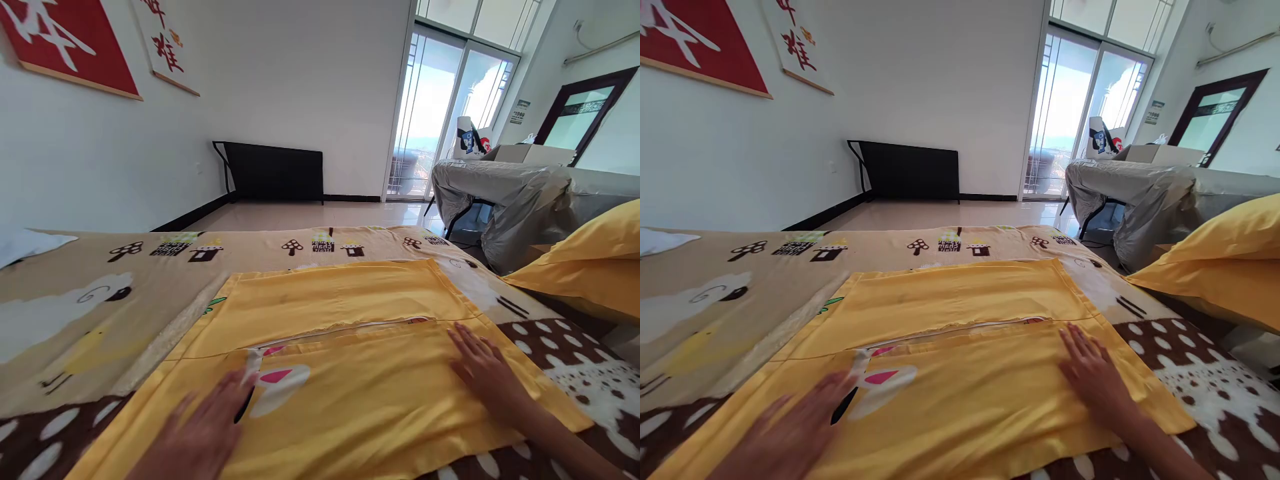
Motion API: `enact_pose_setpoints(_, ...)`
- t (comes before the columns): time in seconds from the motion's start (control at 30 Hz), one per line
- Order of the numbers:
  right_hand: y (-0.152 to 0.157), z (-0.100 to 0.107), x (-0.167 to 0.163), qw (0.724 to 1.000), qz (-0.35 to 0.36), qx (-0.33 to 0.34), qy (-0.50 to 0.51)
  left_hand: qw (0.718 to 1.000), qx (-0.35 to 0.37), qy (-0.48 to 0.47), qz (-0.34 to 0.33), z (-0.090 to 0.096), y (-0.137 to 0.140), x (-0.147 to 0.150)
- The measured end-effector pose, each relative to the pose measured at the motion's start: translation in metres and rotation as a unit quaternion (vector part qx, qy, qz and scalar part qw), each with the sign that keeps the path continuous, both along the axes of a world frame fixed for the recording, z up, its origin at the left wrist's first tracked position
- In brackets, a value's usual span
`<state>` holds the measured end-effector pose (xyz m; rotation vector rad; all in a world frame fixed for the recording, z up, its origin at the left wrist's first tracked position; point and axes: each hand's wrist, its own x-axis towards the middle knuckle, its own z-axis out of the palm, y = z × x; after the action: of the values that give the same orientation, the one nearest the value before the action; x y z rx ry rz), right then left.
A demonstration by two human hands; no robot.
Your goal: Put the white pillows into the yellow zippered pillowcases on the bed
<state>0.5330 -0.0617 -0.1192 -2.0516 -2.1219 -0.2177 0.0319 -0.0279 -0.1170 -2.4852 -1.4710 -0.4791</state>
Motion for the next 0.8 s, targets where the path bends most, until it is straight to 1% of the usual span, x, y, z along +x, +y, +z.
enact_pose_setpoints(0.03, 0.001, 0.008, -0.026, 0.999, 0.048, 0.000, 0.011, 0.996, -0.039, 0.032, -0.067, 0.010, 0.001, 0.033)
enact_pose_setpoints(0.07, 0.003, 0.015, -0.053, 0.994, 0.108, -0.015, 0.027, 0.987, -0.081, 0.054, -0.124, 0.020, 0.002, 0.068)
enact_pose_setpoints(0.1, 0.004, 0.021, -0.078, 0.985, 0.164, -0.035, 0.043, 0.978, -0.107, 0.056, -0.169, 0.029, 0.003, 0.101)
enact_pose_setpoints(0.13, 0.006, 0.025, -0.099, 0.976, 0.204, -0.057, 0.057, 0.970, -0.135, 0.053, -0.196, 0.036, 0.004, 0.131)
enact_pose_setpoints(0.17, 0.007, 0.026, -0.113, 0.968, 0.229, -0.078, 0.069, 0.961, -0.161, 0.052, -0.217, 0.041, 0.005, 0.154)
enact_pose_setpoints(0.2, 0.009, 0.026, -0.120, 0.964, 0.237, -0.094, 0.077, 0.954, -0.180, 0.049, -0.233, 0.043, 0.004, 0.170)
enact_pose_setpoints(0.23, 0.010, 0.024, -0.118, 0.964, 0.230, -0.104, 0.082, 0.948, -0.195, 0.047, -0.246, 0.043, 0.003, 0.178)
enact_pose_setpoints(0.27, 0.011, 0.020, -0.108, 0.968, 0.209, -0.109, 0.082, 0.943, -0.202, 0.047, -0.260, 0.041, 0.001, 0.179)
enact_pose_setpoints(0.3, 0.010, 0.015, -0.091, 0.975, 0.178, -0.108, 0.079, 0.940, -0.202, 0.046, -0.272, 0.038, -0.003, 0.173)
enact_pose_setpoints(0.37, 0.006, 0.004, -0.042, 0.987, 0.103, -0.100, 0.065, 0.938, -0.185, 0.049, -0.290, 0.032, -0.014, 0.150)
enact_pose_setpoints(0.43, -0.002, -0.005, 0.014, 0.994, 0.034, -0.092, 0.050, 0.940, -0.161, 0.057, -0.295, 0.029, -0.027, 0.122)
enact_pose_setpoints(0.5, -0.010, -0.010, 0.060, 0.995, -0.018, -0.094, 0.035, 0.940, -0.150, 0.068, -0.298, 0.032, -0.041, 0.103)
enact_pose_setpoints(0.57, -0.013, -0.008, 0.085, 0.993, -0.060, -0.102, 0.005, 0.938, -0.153, 0.071, -0.302, 0.041, -0.052, 0.099)
enact_pose_setpoints(0.6, -0.011, -0.003, 0.089, 0.992, -0.074, -0.101, -0.017, 0.938, -0.159, 0.068, -0.300, 0.048, -0.055, 0.103)
enact_pose_setpoints(0.67, -0.002, 0.010, 0.077, 0.993, -0.080, -0.072, -0.052, 0.936, -0.185, 0.066, -0.293, 0.061, -0.056, 0.123)
enact_pose_setpoints(0.73, 0.011, 0.023, 0.047, 0.997, -0.057, -0.026, -0.050, 0.932, -0.207, 0.061, -0.292, 0.072, -0.052, 0.155)
enact_pose_setpoints(0.8, 0.021, 0.032, 0.010, 1.000, -0.016, -0.007, -0.021, 0.933, -0.200, 0.032, -0.298, 0.074, -0.045, 0.190)
